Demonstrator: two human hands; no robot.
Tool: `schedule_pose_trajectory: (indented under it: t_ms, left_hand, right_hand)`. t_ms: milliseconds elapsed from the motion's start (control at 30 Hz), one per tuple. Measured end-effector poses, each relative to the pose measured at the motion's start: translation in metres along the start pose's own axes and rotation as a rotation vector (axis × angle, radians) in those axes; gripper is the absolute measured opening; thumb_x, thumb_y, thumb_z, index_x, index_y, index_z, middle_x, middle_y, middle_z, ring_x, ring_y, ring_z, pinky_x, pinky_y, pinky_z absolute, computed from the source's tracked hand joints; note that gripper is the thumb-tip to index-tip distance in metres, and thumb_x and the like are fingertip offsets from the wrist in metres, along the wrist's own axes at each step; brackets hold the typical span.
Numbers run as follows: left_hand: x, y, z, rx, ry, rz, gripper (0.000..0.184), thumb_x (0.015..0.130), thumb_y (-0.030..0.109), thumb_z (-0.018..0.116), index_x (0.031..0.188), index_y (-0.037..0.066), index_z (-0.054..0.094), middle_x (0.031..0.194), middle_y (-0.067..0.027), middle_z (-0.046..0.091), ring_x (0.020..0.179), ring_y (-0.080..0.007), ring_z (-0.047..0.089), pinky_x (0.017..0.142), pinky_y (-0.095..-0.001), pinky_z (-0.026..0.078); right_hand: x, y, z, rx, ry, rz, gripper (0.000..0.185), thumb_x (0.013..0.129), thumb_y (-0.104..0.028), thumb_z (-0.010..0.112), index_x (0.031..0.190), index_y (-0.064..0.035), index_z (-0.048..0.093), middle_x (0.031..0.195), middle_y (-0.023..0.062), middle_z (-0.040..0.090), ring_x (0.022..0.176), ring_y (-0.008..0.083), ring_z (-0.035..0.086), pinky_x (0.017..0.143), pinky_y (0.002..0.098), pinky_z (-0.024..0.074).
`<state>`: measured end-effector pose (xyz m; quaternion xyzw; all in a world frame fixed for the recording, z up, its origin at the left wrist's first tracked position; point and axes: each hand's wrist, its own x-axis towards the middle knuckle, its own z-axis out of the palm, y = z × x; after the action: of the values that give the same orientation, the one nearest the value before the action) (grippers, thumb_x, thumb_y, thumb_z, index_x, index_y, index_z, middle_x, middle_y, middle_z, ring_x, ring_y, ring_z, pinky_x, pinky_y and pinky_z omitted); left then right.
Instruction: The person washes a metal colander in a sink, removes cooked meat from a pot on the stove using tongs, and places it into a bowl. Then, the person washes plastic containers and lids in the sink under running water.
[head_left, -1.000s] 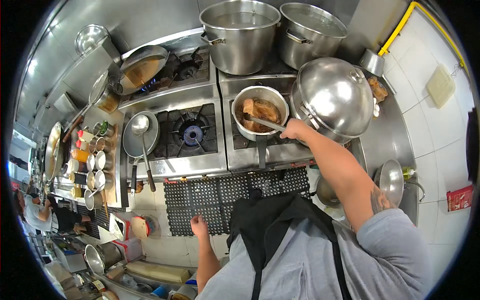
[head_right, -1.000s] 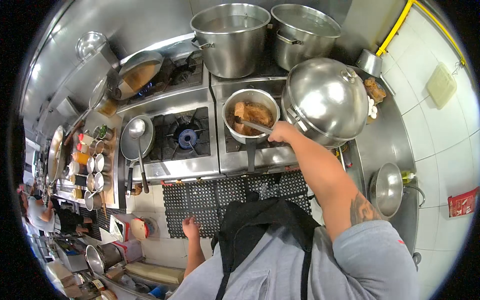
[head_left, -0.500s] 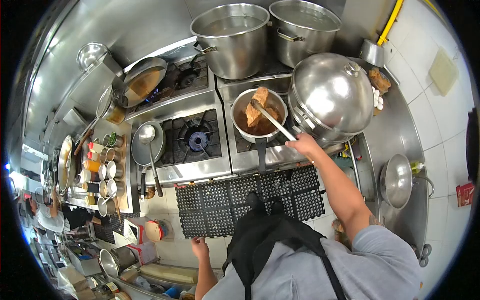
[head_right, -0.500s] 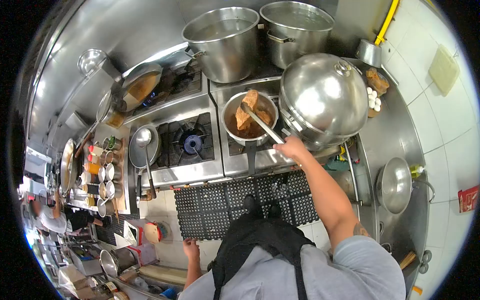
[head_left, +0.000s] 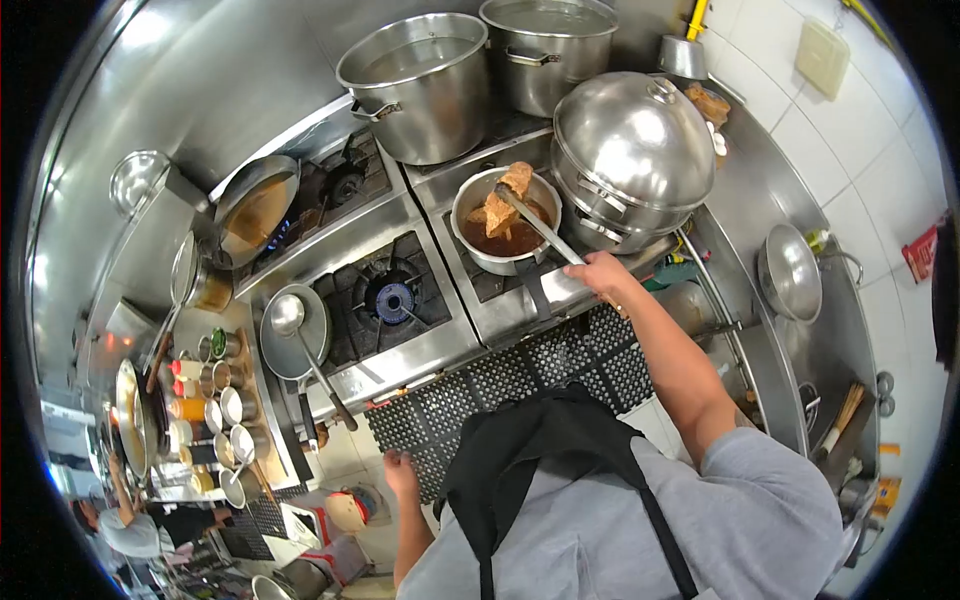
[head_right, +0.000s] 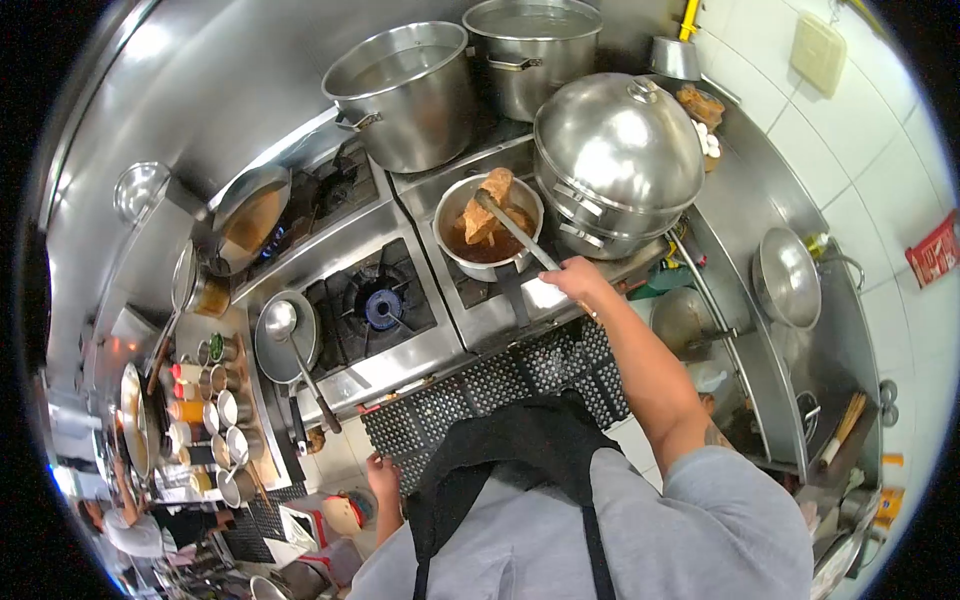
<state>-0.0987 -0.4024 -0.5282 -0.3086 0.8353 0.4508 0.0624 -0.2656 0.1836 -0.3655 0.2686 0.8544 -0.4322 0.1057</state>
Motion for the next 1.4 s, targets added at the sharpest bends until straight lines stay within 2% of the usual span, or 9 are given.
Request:
schedule_pose_trajectory:
  t_ms: [133,500,767,967,1033,1100,1167,1267,1400]
  left_hand:
    - [0.040,0.035,-0.041,-0.007,-0.059,0.036,0.041,0.087,0.013,0.063,0.123,0.000,0.050,0.083,-0.0116,0.065,0.061,-0.0167,0.061,0.054,-0.0317,0.049]
    - [0.106,0.072,-0.057,-0.127,-0.198,0.151,0.038,0.088,0.010,0.061,0.123,0.001,0.049,0.088,-0.0100,0.063,0.060,-0.0131,0.060,0.046,-0.0267,0.045]
    - [0.101,0.026,-0.063,0.410,-0.638,0.042,0.033,0.087,0.015,0.064,0.115,0.000,0.056,0.088,-0.0117,0.067,0.063,-0.0162,0.062,0.051,-0.0295,0.047]
    - [0.021,0.121,-0.040,0.610,-1.095,0.201,0.027,0.086,0.018,0.068,0.106,0.000,0.063,0.088,-0.0084,0.069,0.075,-0.0159,0.064,0.068,-0.0276,0.049]
    - [-0.017,0.193,-0.005,0.638,-1.237,0.233,0.026,0.088,0.020,0.067,0.105,0.000,0.064,0.090,-0.0072,0.069,0.079,-0.0142,0.064,0.072,-0.0278,0.049]
    - [-0.054,0.268,0.046,0.771,-1.282,0.556,0.029,0.090,0.022,0.066,0.109,0.000,0.063,0.095,-0.0077,0.068,0.085,-0.0139,0.063,0.075,-0.0295,0.049]
    - [-0.079,0.303,0.120,0.490,-1.484,0.458,0.034,0.092,0.024,0.064,0.115,0.000,0.060,0.102,-0.0095,0.066,0.093,-0.0159,0.062,0.082,-0.0313,0.049]
    - [-0.167,0.365,0.248,0.360,-1.481,0.846,0.041,0.094,0.026,0.062,0.123,-0.002,0.055,0.107,-0.0106,0.065,0.098,-0.0190,0.061,0.090,-0.0311,0.047]
    - [-0.339,0.427,0.411,0.063,-1.597,0.771,0.050,0.094,0.042,0.058,0.119,-0.001,0.054,0.092,-0.0067,0.059,0.079,-0.0162,0.060,0.072,-0.0292,0.049]
  right_hand:
    - [-0.008,-0.001,0.021,0.026,0.036,0.032,0.077,0.069,-0.047,0.076,0.107,0.0174,0.059,0.105,0.0277,0.066,0.095,0.0343,0.065,0.081,0.0371,0.0502]
    - [-0.042,-0.019,0.057,0.184,0.082,0.040,0.061,0.069,-0.051,0.075,0.084,0.0071,0.068,0.079,0.0172,0.067,0.069,0.0258,0.061,0.064,0.0395,0.0480]
    - [-0.188,-0.019,0.023,0.622,-0.101,0.181,0.039,0.083,-0.035,0.072,0.093,0.0013,0.065,0.066,0.0003,0.054,0.055,0.0088,0.047,0.047,0.0264,0.0370]
    - [-0.326,0.035,-0.005,0.704,0.064,0.432,0.033,0.085,-0.034,0.071,0.090,-0.0031,0.063,0.060,-0.0040,0.045,0.050,0.0065,0.038,0.045,0.0262,0.0305]
    - [-0.370,0.056,-0.015,0.721,0.152,0.559,0.030,0.085,-0.033,0.071,0.088,-0.0040,0.062,0.060,-0.0041,0.045,0.050,0.0067,0.039,0.045,0.0255,0.0301]
    - [-0.411,0.071,-0.026,0.729,0.279,0.661,0.029,0.085,-0.031,0.070,0.087,-0.0041,0.061,0.060,-0.0041,0.046,0.050,0.0066,0.039,0.045,0.0250,0.0299]
    - [-0.442,0.095,-0.034,0.761,0.393,0.728,0.027,0.085,-0.030,0.070,0.087,-0.0042,0.061,0.061,-0.0040,0.046,0.050,0.0066,0.039,0.045,0.0249,0.0301]
    - [-0.482,0.129,-0.050,0.808,0.555,0.783,0.025,0.086,-0.028,0.069,0.085,-0.0047,0.059,0.061,-0.0043,0.045,0.049,0.0062,0.039,0.045,0.0251,0.0307]
    - [-0.521,0.174,-0.094,0.858,0.696,0.803,0.026,0.085,-0.028,0.068,0.082,-0.0061,0.055,0.060,-0.0042,0.044,0.048,0.0056,0.040,0.042,0.0230,0.0306]
